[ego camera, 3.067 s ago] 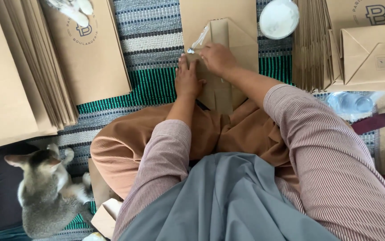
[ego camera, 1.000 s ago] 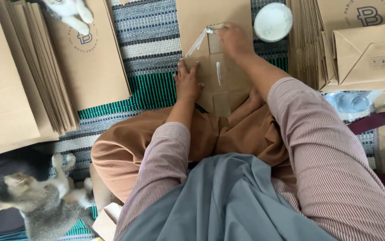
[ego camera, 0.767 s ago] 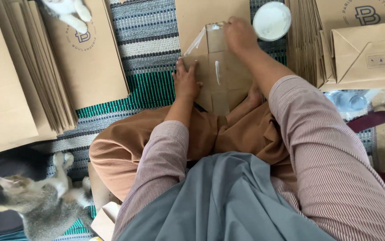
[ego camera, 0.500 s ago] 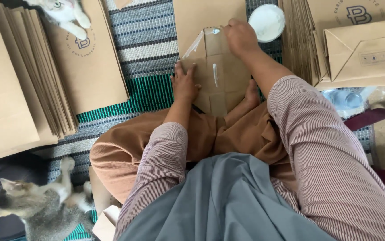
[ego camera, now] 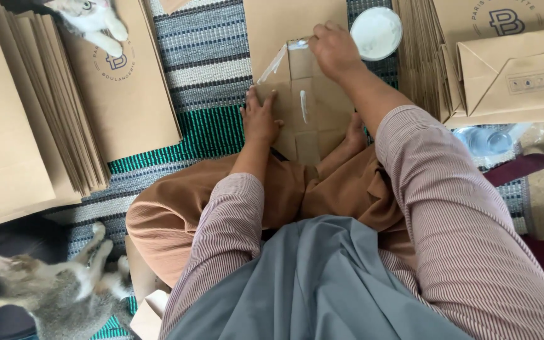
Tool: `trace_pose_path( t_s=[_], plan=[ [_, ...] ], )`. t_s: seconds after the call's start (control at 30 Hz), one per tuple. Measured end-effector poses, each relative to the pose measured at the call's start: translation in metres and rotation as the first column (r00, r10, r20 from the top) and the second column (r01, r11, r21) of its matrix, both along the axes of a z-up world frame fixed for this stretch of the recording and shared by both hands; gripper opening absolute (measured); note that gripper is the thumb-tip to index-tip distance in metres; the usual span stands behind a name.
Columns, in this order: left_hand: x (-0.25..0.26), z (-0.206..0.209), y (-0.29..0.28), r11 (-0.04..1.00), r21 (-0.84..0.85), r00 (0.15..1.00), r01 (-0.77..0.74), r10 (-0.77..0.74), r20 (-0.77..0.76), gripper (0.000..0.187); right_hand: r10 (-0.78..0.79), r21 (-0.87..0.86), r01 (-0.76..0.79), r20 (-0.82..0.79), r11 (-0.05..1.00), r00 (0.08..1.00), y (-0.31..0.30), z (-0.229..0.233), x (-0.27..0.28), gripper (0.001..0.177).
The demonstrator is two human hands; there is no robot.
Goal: Applying glue to paper bag components and folding them to assemble the bags while sitting on the floor.
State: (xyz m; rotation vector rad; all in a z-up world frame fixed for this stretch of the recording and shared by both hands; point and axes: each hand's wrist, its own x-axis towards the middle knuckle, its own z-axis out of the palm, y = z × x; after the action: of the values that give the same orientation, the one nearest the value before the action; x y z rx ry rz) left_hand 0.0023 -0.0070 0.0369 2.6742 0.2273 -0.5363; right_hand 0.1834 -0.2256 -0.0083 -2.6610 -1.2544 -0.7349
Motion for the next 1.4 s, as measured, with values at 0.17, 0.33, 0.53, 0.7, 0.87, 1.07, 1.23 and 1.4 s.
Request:
trace_pose_path(
  t_s=[0.17, 0.33, 0.53, 0.7, 0.87, 1.07, 1.23, 1.4],
  plan=[
    [0.001, -0.002, 0.0, 1.0, -0.001, 1.0, -0.005, 0.005, 0.008, 0.081, -0.008, -0.044, 0.01, 0.037, 0.999, 0.999, -0.022, 0.003, 0.002, 0.019],
    [0.001, 0.005, 0.0, 1.0, -0.003, 1.0, -0.001, 0.001, -0.008, 0.08, 0.018, -0.016, -0.018, 0.017, 1.0, 1.0, -0.019, -0.005, 0.005, 0.023],
    [0.001, 0.002, -0.001, 1.0, 0.001, 1.0, -0.014, 0.014, -0.022, 0.081, 0.119, 0.051, -0.123, 0.075, 0.991, 0.99, 0.005, 0.009, -0.002, 0.006],
    [0.001, -0.011, 0.0, 0.999, 0.036, 1.0, 0.009, -0.01, 0.018, 0.083, 0.085, 0.001, -0.086, 0.114, 0.996, 0.99, 0.015, 0.008, -0.003, 0.005],
    [0.001, -0.006, 0.0, 1.0, 0.018, 1.0, 0.007, -0.007, 0.001, 0.082, 0.083, -0.043, -0.081, 0.045, 0.996, 0.996, 0.007, -0.002, 0.005, 0.004],
    [0.003, 0.014, -0.006, 1.0, 0.026, 0.998, 0.001, 0.0, -0.064, 0.081, -0.008, -0.023, 0.006, -0.065, 1.0, 0.998, -0.042, 0.004, 0.032, 0.009],
    [0.005, 0.024, -0.016, 0.992, 0.065, 0.989, 0.107, -0.099, -0.113, 0.075, -0.225, -0.287, 0.225, 0.031, 0.931, 0.974, -0.103, 0.051, 0.01, 0.048],
    [0.001, -0.01, -0.006, 0.98, 0.054, 0.979, 0.193, -0.196, 0.053, 0.078, -0.347, -0.22, 0.309, -0.162, 0.925, 0.924, -0.13, 0.031, 0.011, 0.017]
  ],
)
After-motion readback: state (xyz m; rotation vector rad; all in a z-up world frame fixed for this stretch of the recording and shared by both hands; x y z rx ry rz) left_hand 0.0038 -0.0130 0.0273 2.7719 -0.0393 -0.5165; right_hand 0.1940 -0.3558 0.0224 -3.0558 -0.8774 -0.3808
